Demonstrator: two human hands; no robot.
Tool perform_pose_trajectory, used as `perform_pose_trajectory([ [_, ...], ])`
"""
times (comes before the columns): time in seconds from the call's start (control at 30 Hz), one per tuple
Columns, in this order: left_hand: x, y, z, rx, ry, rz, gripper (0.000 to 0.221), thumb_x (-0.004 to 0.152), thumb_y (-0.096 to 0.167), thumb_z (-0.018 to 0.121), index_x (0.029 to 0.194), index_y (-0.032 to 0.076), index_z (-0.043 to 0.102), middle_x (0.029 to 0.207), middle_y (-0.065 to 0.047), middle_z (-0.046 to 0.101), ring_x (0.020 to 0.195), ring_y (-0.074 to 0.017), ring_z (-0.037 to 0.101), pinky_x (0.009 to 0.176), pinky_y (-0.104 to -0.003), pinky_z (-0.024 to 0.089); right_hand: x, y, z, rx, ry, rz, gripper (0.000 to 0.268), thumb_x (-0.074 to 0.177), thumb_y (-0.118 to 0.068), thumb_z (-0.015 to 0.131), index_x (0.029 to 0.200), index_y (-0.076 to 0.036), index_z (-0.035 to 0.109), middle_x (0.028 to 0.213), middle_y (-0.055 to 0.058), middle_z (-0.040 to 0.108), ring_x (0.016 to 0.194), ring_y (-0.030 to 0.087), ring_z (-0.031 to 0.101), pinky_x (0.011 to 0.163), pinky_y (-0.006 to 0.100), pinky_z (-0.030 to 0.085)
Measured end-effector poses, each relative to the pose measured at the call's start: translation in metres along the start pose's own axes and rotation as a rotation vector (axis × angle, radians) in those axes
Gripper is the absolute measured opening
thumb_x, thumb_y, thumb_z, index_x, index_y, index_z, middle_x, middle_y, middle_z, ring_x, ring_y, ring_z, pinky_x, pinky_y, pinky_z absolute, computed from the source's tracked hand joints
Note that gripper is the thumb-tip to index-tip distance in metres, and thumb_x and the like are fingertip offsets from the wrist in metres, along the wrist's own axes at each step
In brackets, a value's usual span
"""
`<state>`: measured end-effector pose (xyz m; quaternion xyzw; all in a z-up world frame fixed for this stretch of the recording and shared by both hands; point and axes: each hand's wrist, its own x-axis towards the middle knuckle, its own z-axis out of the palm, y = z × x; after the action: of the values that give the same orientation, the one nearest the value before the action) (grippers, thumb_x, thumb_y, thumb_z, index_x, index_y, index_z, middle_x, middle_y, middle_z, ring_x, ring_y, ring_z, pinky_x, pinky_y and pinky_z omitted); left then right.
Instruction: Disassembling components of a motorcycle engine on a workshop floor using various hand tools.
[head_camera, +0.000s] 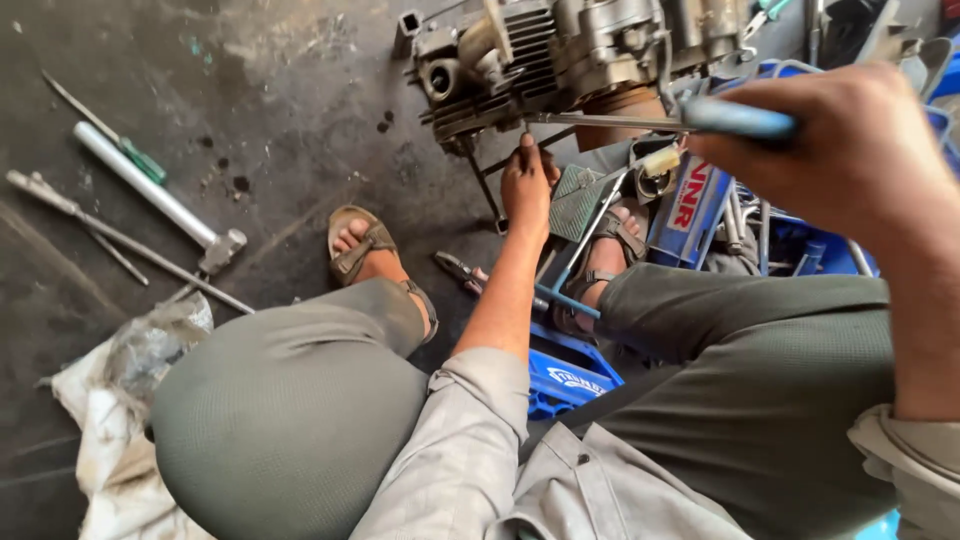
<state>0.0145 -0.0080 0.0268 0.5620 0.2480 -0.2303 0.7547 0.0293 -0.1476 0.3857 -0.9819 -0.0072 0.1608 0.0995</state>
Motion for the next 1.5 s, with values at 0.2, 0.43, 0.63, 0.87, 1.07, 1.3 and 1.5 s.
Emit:
perform_pose_trajectory([
  [0.2, 0.004, 0.021, 0.006, 0.577, 0.139, 0.000, 0.067, 0.104, 0.059, 0.034, 0.074, 0.010, 0.068, 0.060, -0.003, 0.066, 0.060, -0.0228, 0.065, 0.059, -0.038, 0.048, -0.046, 0.024, 0.007, 0.519, 0.220, 0.123, 0.018, 0.096, -0.008, 0.080, 0.114, -0.006, 0.075, 0.097, 0.011, 0.074, 0.083, 0.015, 0.071, 0.076, 0.027, 0.059],
  [0.43, -0.006, 0.045, 0.007, 0.689, 0.129, -0.101, 0.073, 0.100, 0.065, 0.031, 0.071, 0.011, 0.071, 0.058, -0.003, 0.069, 0.063, -0.0236, 0.072, 0.065, -0.041, 0.052, -0.108, 0.006, 0.025, 0.952, 0.473, 0.309, 0.025, 0.098, -0.014, 0.077, 0.118, 0.000, 0.073, 0.092, 0.005, 0.068, 0.076, 0.007, 0.059, 0.067, 0.018, 0.046],
  [0.63, 0.039, -0.007, -0.019, 0.129, -0.051, -0.108, 0.057, 0.100, 0.058, 0.051, 0.074, 0.011, 0.068, 0.064, 0.001, 0.070, 0.056, -0.0150, 0.070, 0.049, -0.031, 0.046, -0.159, -0.015, 0.100, 1.519, 0.510, 0.905, 0.057, 0.107, -0.051, 0.049, 0.116, 0.003, 0.068, 0.064, -0.004, 0.042, 0.051, 0.005, 0.033, 0.045, 0.024, 0.029],
  [0.87, 0.051, -0.010, -0.029, 0.169, 0.024, -0.131, 0.042, 0.099, 0.048, 0.065, 0.085, 0.009, 0.074, 0.075, -0.005, 0.072, 0.060, -0.0163, 0.062, 0.048, -0.029, 0.041, -0.189, 0.005, 0.220, 1.857, 0.359, 1.345, 0.060, 0.103, -0.058, 0.045, 0.117, -0.005, 0.067, 0.055, -0.007, 0.034, 0.040, 0.007, 0.025, 0.040, 0.025, 0.022],
  [1.07, 0.028, 0.022, 0.001, 0.211, 0.088, -0.212, 0.046, 0.096, 0.055, 0.053, 0.093, 0.012, 0.069, 0.083, 0.001, 0.079, 0.078, -0.0119, 0.075, 0.050, -0.035, 0.051, -0.166, 0.024, 0.319, 2.015, 0.419, 1.495, 0.049, 0.102, -0.063, 0.049, 0.103, -0.016, 0.061, 0.052, -0.007, 0.034, 0.036, 0.009, 0.023, 0.038, 0.027, 0.020],
  [1.3, 0.015, 0.027, -0.001, 0.060, 0.096, -0.172, 0.049, 0.097, 0.056, 0.055, 0.093, 0.008, 0.062, 0.081, -0.009, 0.077, 0.079, -0.0233, 0.078, 0.059, -0.040, 0.055, -0.158, 0.021, 0.332, 2.104, 0.301, 1.503, 0.046, 0.099, -0.064, 0.048, 0.089, -0.020, 0.056, 0.049, -0.006, 0.033, 0.034, 0.011, 0.024, 0.035, 0.028, 0.020],
  [1.5, 0.016, 0.027, -0.006, -0.018, 0.022, -0.216, 0.048, 0.099, 0.054, 0.055, 0.090, 0.007, 0.059, 0.078, -0.010, 0.073, 0.076, -0.0258, 0.075, 0.074, -0.046, 0.062, -0.152, 0.014, 0.332, 2.049, 0.342, 1.555, 0.044, 0.102, -0.062, 0.050, 0.090, -0.019, 0.050, 0.052, -0.005, 0.035, 0.035, 0.010, 0.024, 0.036, 0.027, 0.021],
])
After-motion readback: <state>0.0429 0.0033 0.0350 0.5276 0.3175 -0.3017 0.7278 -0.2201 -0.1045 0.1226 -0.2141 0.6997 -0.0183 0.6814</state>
